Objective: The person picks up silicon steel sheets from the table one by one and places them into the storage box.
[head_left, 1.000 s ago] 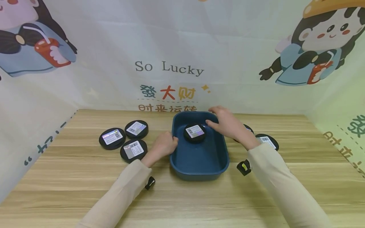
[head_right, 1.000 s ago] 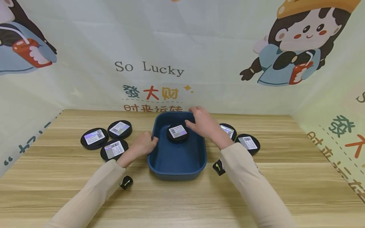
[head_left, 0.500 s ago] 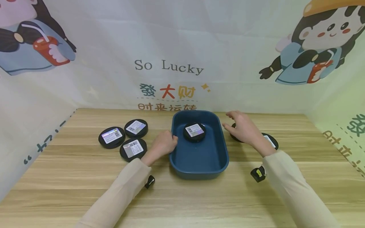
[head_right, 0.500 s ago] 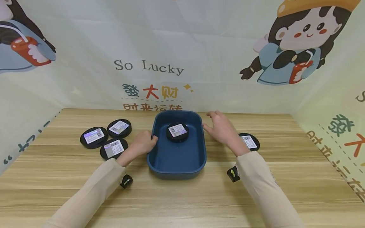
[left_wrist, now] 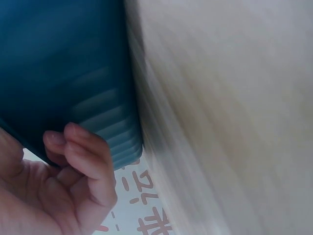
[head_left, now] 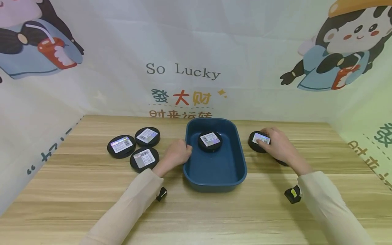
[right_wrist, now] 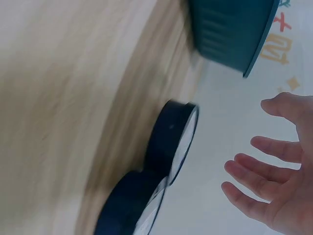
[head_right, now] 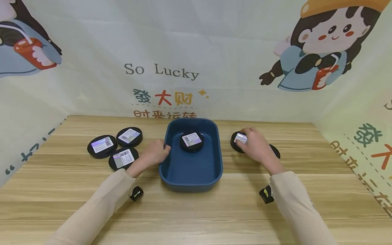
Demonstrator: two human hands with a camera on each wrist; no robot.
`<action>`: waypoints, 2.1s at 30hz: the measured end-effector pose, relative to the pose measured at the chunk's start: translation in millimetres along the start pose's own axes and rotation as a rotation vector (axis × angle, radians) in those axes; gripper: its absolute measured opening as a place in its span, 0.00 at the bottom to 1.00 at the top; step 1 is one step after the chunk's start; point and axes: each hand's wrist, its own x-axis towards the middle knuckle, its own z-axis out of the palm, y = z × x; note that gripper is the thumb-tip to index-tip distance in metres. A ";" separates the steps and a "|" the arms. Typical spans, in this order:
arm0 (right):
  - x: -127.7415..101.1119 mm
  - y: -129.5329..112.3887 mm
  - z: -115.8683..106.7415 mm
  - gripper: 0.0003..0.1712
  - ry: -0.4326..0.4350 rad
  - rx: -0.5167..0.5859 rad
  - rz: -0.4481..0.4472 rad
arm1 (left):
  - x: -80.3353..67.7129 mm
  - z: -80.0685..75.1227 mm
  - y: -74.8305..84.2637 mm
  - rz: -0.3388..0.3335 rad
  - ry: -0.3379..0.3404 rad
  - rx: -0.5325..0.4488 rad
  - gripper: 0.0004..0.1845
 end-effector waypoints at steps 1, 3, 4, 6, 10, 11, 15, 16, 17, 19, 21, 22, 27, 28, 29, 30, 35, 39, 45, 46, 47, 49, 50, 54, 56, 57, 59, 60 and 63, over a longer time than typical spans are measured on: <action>-2.2 2.6 -0.2 0.23 0.001 0.000 0.009 | 0.1 0.0 0.2 0.001 -0.001 -0.003 0.15; -6.2 7.6 -0.8 0.24 0.002 -0.004 0.023 | 0.2 0.1 0.4 0.004 -0.005 -0.007 0.15; -8.1 9.6 -1.2 0.24 0.000 -0.003 0.034 | 0.1 0.3 0.4 0.004 -0.006 -0.011 0.15; -11.2 14.0 -1.4 0.25 -0.002 -0.006 0.044 | -0.1 0.2 0.6 0.000 -0.010 -0.018 0.15; -16.0 22.0 -2.0 0.26 0.000 -0.023 0.060 | -0.2 0.1 0.5 -0.005 -0.007 -0.019 0.15; -17.0 23.9 -1.9 0.26 -0.002 -0.031 0.063 | -0.2 -0.2 0.5 -0.005 -0.006 -0.017 0.15; -20.6 30.5 -1.6 0.29 -0.041 -0.034 0.105 | -0.3 -0.9 0.4 -0.001 -0.008 -0.012 0.15; -21.3 32.1 -1.5 0.30 -0.053 -0.032 0.115 | -0.3 -1.0 0.6 0.000 -0.008 -0.013 0.15; -21.7 33.8 -1.4 0.31 -0.065 -0.033 0.123 | -0.5 -1.1 0.7 0.001 -0.010 -0.013 0.15; -22.5 36.9 -0.9 0.33 -0.088 -0.043 0.127 | -0.4 -1.2 0.7 0.002 -0.010 -0.013 0.16; -23.5 39.9 0.0 0.34 -0.108 -0.061 0.126 | -0.5 -1.2 0.7 0.000 -0.013 -0.011 0.16; -23.9 41.4 0.6 0.35 -0.117 -0.071 0.123 | -0.5 -1.3 0.9 -0.002 -0.014 -0.009 0.16; -25.5 46.7 3.9 0.38 -0.170 -0.085 0.147 | -1.2 -2.2 1.4 -0.002 -0.014 0.000 0.16; -25.6 47.6 4.4 0.39 -0.182 -0.086 0.157 | -1.3 -2.4 1.6 0.000 -0.013 0.003 0.16; -25.7 48.3 4.6 0.40 -0.199 -0.087 0.172 | -1.5 -2.5 1.6 0.001 -0.011 0.005 0.16; -25.7 48.8 4.6 0.41 -0.218 -0.087 0.191 | -1.9 -2.7 1.8 0.001 -0.009 0.008 0.16; -25.9 51.2 3.9 0.46 -0.298 -0.082 0.271 | -2.1 -2.2 2.2 -0.007 -0.005 0.015 0.16; -26.8 54.3 4.2 0.48 -0.315 -0.064 0.292 | -2.0 -2.2 2.7 -0.008 -0.011 0.014 0.16; -27.2 60.0 6.3 0.51 -0.320 -0.054 0.293 | -2.3 -3.0 2.8 0.002 -0.009 0.015 0.16; -27.0 60.4 6.6 0.52 -0.324 -0.054 0.297 | -2.6 -3.5 2.9 0.001 -0.009 0.015 0.16; -26.8 60.7 6.8 0.52 -0.325 -0.057 0.301 | -2.7 -3.6 2.8 0.002 -0.009 0.014 0.16; -26.5 60.8 7.0 0.53 -0.328 -0.059 0.311 | -3.0 -3.7 2.8 0.004 -0.011 0.011 0.16; -26.5 60.8 6.9 0.53 -0.326 -0.059 0.316 | -3.0 -3.7 2.8 0.006 -0.011 0.010 0.16; -26.1 61.3 6.5 0.54 -0.320 -0.052 0.335 | -2.7 -3.4 2.6 0.006 -0.015 0.006 0.16; -25.9 61.7 6.4 0.54 -0.319 -0.047 0.339 | -2.3 -3.1 2.3 0.004 -0.017 0.006 0.16; -25.8 62.0 6.3 0.54 -0.320 -0.048 0.339 | -2.0 -3.1 2.1 0.003 -0.017 0.006 0.16; -26.2 62.2 6.2 0.54 -0.316 -0.052 0.332 | -1.7 -3.1 2.1 0.002 -0.019 0.009 0.15; -26.4 62.6 6.3 0.54 -0.315 -0.054 0.328 | -1.5 -2.9 1.9 0.000 -0.021 0.010 0.15; -27.0 63.9 6.3 0.55 -0.303 -0.067 0.314 | -1.3 -2.8 1.7 0.000 -0.022 0.012 0.15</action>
